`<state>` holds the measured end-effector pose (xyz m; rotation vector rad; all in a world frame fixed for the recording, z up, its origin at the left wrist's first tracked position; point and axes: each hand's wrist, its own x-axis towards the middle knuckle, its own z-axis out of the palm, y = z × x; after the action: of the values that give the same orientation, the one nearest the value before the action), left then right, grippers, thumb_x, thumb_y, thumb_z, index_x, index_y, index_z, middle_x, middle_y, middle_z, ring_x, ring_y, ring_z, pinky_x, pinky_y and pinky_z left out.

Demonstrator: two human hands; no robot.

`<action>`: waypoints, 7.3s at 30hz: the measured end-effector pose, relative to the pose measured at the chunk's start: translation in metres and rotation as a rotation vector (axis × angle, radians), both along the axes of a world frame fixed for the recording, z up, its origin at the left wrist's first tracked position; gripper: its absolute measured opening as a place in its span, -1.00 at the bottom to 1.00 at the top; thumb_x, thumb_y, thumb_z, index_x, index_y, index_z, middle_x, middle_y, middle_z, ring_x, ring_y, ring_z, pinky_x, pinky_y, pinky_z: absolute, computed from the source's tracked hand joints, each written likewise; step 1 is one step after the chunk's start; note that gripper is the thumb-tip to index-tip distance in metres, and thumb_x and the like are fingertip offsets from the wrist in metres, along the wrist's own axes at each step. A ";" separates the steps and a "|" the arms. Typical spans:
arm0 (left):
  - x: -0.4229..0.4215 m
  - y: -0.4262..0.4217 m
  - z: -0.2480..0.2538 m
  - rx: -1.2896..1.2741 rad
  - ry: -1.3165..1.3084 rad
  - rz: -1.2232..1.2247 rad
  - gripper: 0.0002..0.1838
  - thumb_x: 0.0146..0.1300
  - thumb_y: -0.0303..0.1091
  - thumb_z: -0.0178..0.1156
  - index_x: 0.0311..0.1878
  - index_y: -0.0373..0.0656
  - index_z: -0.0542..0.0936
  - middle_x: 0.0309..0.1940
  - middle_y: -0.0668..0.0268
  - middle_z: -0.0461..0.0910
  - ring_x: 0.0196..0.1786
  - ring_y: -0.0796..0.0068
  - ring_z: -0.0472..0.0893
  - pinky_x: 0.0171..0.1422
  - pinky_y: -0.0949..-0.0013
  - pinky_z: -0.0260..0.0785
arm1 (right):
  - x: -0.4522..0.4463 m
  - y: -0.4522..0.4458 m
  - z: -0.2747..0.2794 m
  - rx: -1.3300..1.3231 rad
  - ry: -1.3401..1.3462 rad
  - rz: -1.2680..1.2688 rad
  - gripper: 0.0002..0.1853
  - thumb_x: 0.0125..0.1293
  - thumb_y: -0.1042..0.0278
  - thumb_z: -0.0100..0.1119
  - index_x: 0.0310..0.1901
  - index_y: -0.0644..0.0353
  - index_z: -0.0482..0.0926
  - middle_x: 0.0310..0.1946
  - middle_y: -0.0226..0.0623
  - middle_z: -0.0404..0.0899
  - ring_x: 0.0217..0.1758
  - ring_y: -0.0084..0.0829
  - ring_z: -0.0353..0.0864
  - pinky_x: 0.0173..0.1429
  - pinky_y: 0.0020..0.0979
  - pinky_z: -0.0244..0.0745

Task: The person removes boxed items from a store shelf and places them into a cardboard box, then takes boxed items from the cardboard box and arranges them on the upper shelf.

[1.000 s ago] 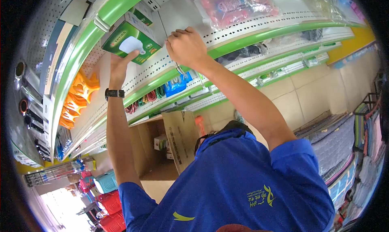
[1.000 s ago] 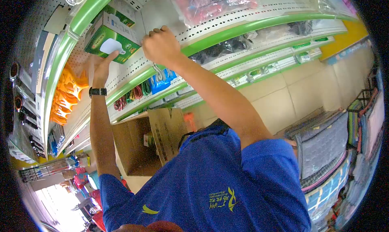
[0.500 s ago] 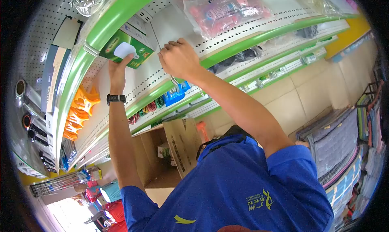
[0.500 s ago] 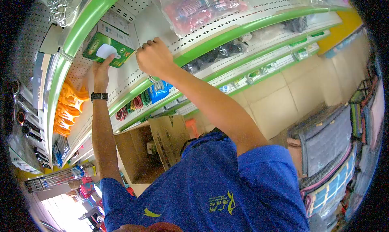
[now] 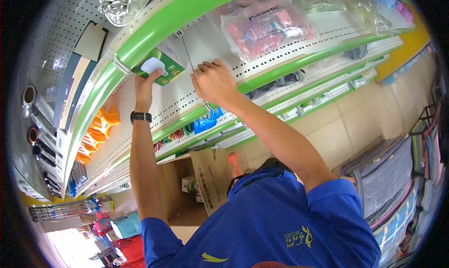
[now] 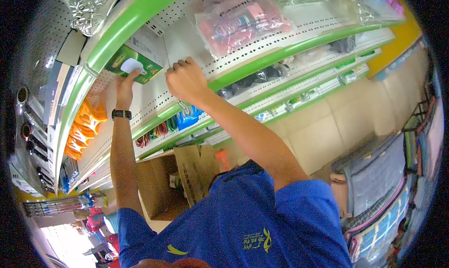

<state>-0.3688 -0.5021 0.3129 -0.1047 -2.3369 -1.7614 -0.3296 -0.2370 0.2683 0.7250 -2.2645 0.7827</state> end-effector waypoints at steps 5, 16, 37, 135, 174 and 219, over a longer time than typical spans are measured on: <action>-0.001 0.002 0.002 0.025 -0.010 -0.041 -0.44 0.14 -0.42 0.44 0.21 -0.29 0.51 0.08 0.21 0.66 0.14 0.38 0.62 0.30 0.31 0.39 | 0.000 0.000 0.002 -0.002 0.005 -0.002 -0.77 0.32 0.32 0.17 -0.45 0.24 0.67 -0.32 -0.09 0.75 -0.11 -0.21 0.75 0.02 -0.23 0.46; 0.058 -0.011 0.002 -0.162 0.139 0.247 -0.20 0.17 -0.27 0.51 0.41 -0.31 0.36 0.40 -0.01 0.41 0.34 0.17 0.53 0.26 0.23 0.50 | -0.006 -0.002 0.000 -0.082 0.147 0.067 -0.78 0.29 0.36 0.16 -0.47 0.24 0.65 -0.38 -0.09 0.71 -0.23 -0.17 0.71 -0.02 -0.17 0.49; 0.542 -0.238 -0.312 -0.277 -0.652 1.434 -0.52 0.24 -0.19 0.32 0.13 -0.31 0.61 0.02 -0.08 0.69 0.15 -0.01 0.66 0.26 0.11 0.49 | -0.008 -0.010 -0.008 0.141 -0.076 -0.029 -0.70 0.48 0.26 0.15 0.04 0.27 0.74 -0.02 -0.09 0.76 0.02 -0.15 0.75 0.14 -0.23 0.58; 0.085 0.045 0.007 -0.111 0.533 0.173 -0.19 0.47 -0.21 0.13 0.58 -0.40 -0.02 0.51 -0.07 0.12 0.54 0.13 0.17 0.63 0.16 -0.10 | 0.000 0.000 -0.002 -0.087 0.141 0.030 -0.66 0.38 0.15 0.14 -0.48 0.14 0.68 -0.55 -0.14 0.69 -0.44 -0.16 0.70 -0.09 -0.19 0.47; 0.541 -0.238 -0.200 -0.991 -0.159 1.578 -0.18 0.32 -0.06 0.33 0.41 -0.53 0.28 0.42 -0.14 0.34 0.45 -0.11 0.33 0.57 -0.02 0.13 | -0.002 -0.007 -0.005 0.082 0.101 -0.031 -0.64 0.54 0.10 -0.07 -0.11 0.13 0.69 -0.33 0.01 0.73 -0.30 0.10 0.69 -0.07 0.04 0.58; 0.640 -0.280 -0.360 -0.918 -1.437 1.098 -0.59 0.51 -0.11 0.00 -0.09 -0.17 0.76 -0.12 0.13 0.77 -0.06 0.21 0.78 0.00 0.19 0.65 | -0.006 -0.001 0.001 -0.023 0.017 -0.253 -0.68 0.42 0.19 0.07 -0.33 0.21 0.70 -0.46 0.10 0.68 -0.37 0.19 0.69 -0.19 0.07 0.62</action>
<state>0.2716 -0.7816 -0.0466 2.3323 -2.5589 0.0577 -0.3354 -0.2383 0.2691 0.4211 -2.2713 0.6769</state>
